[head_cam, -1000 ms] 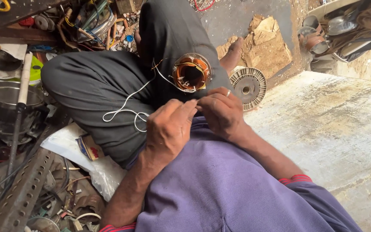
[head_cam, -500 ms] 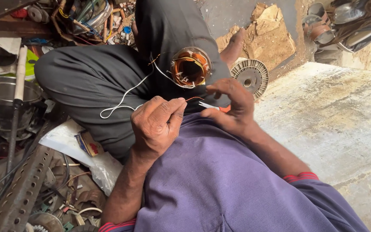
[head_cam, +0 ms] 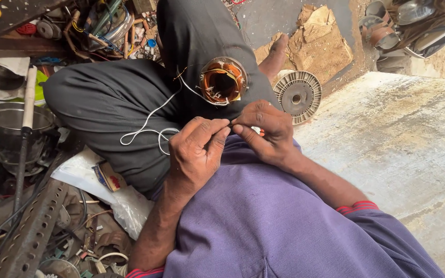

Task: The person sits cross-legged on the floor and works on a cylindrical electrical component, likely a motor stator. They repeatedly wrap a white string or wire around the copper windings to secure them, using their hands to pull and tighten the material.

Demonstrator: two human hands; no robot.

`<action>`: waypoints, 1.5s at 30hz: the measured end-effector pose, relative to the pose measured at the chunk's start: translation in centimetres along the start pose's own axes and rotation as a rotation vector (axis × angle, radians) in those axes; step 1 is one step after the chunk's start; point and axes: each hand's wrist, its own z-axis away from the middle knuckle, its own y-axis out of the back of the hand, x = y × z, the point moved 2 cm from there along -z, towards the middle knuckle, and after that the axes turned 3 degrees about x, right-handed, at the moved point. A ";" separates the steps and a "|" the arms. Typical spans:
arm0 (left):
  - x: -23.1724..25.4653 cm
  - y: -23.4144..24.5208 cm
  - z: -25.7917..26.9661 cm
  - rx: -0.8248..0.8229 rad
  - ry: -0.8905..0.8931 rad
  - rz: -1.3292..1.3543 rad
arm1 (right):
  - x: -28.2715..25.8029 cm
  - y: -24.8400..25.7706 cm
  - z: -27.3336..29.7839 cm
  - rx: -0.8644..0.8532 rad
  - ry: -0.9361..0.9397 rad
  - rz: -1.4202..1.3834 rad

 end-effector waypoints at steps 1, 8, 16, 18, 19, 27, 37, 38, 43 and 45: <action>-0.1 -0.1 0.0 -0.007 0.012 0.008 | 0.2 0.0 0.1 -0.010 -0.057 -0.057; -0.6 -0.3 0.3 -0.009 0.093 0.095 | 2.3 -0.1 1.1 -0.167 -0.451 -0.482; -0.6 -0.3 0.4 0.007 0.004 0.079 | 4.3 -0.9 2.2 -0.220 -0.653 -1.045; -0.5 -0.3 0.5 0.005 -0.006 0.061 | 4.2 -0.9 2.2 -0.216 -0.640 -1.059; -0.5 -0.3 0.5 0.006 -0.011 0.045 | 4.2 -1.0 2.1 -0.216 -0.636 -1.056; 0.0 -0.3 0.0 0.037 -0.136 -0.166 | 2.7 -0.1 1.5 -0.181 -0.394 -0.585; 1.5 -0.1 -0.9 -0.061 -0.283 -0.230 | 5.6 -1.6 2.8 -0.296 -0.907 -0.936; 1.5 0.0 -1.0 -0.048 -0.255 -0.216 | 5.3 -1.6 2.5 -0.292 -0.979 -0.968; 0.5 -0.1 -0.9 -0.063 -0.061 -0.112 | 0.4 1.0 0.4 -0.047 0.262 0.170; 0.0 -0.3 -0.8 -0.070 -0.060 -0.092 | -0.4 1.3 0.1 -0.047 0.501 0.346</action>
